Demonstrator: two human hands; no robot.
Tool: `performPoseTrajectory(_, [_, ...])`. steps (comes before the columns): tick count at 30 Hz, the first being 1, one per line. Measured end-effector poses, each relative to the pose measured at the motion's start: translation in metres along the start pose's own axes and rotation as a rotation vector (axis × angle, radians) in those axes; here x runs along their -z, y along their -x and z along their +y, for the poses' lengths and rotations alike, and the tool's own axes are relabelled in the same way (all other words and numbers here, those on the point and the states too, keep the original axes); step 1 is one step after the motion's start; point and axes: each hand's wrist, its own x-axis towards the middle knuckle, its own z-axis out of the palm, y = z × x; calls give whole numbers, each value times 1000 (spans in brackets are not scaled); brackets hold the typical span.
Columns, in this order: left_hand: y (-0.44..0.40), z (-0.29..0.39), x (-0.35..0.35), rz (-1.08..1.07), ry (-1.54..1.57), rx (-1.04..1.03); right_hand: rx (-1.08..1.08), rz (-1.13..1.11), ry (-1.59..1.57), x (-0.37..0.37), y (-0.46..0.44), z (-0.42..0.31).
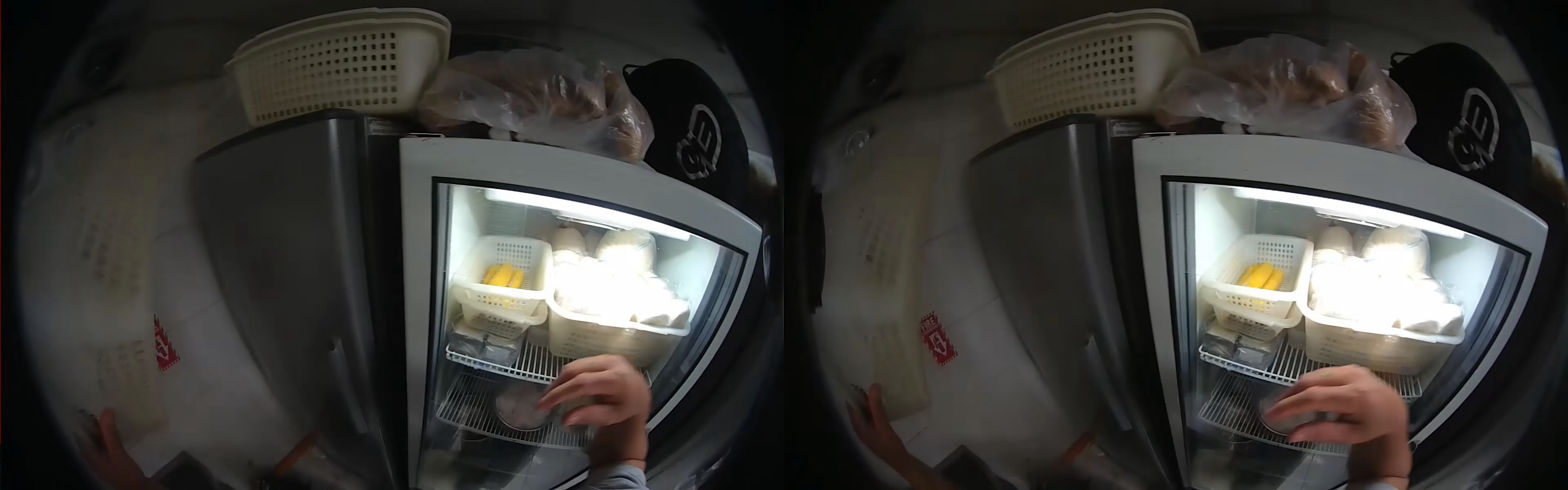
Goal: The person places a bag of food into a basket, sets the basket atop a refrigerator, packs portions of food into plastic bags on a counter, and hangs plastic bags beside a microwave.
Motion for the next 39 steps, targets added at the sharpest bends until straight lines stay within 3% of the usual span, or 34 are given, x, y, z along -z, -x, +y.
performPoseTrajectory(5, [-9,-12,1,0,-57,-5,-33,402,611,37,2,-47])
performPoseTrajectory(6, [-16,-37,-1,-4,-29,14,-118,509,900,45,-7,-62])
performPoseTrajectory(7, [-22,-50,-4,-8,-5,35,105,672,1006,66,-7,-43])
performPoseTrajectory(8, [-18,-26,-3,-23,0,66,162,534,1222,91,-27,-58])
performPoseTrajectory(9, [-20,-28,-7,-29,13,65,24,585,1401,104,-44,-68])
performPoseTrajectory(11, [-22,-34,-14,85,-104,-16,-69,651,1466,135,-81,-59])
performPoseTrajectory(12, [-23,-31,-14,83,-99,-14,-44,580,1561,152,-96,-51])
performPoseTrajectory(13, [-26,-26,-14,25,-87,-29,-222,464,1528,163,-112,-46])
performPoseTrajectory(15, [-28,-30,-12,-29,-80,-37,-228,360,1398,177,-132,-35])
performPoseTrajectory(17, [-37,-49,-12,-21,-138,-191,-120,250,1687,177,-148,-29])
performPoseTrajectory(18, [-33,-36,-11,-23,-142,-186,-115,244,1686,178,-152,-27])
performPoseTrajectory(20, [-24,9,-8,32,-66,37,-89,194,1646,177,-155,-25])
performPoseTrajectory(21, [-23,8,-9,65,-42,38,-95,185,1645,174,-158,-28])
performPoseTrajectory(23, [-26,2,-4,80,-11,-41,-393,194,1606,170,-166,-38])
performPoseTrajectory(24, [-27,1,1,86,10,-78,-394,198,1610,188,-168,-34])
performPoseTrajectory(26, [-27,3,8,85,53,-171,-170,285,2008,233,-167,-18])
performPoseTrajectory(27, [-27,6,13,82,83,-231,-179,292,2014,230,-170,-31])
performPoseTrajectory(29, [-24,15,23,48,137,-417,-528,1000,1116,215,-184,-65])
performPoseTrajectory(33, [-16,51,47,-167,272,-948,-379,1183,1048,237,-187,-57])
performPoseTrajectory(34, [-12,63,51,-246,294,-1037,-304,1322,942,236,-190,-57])
performPoseTrajectory(37, [4,92,59,-323,319,-1059,-162,1538,838,254,-201,-43])
performPoseTrajectory(39, [17,86,65,-298,128,-1149,-108,1613,853,265,-198,-35])
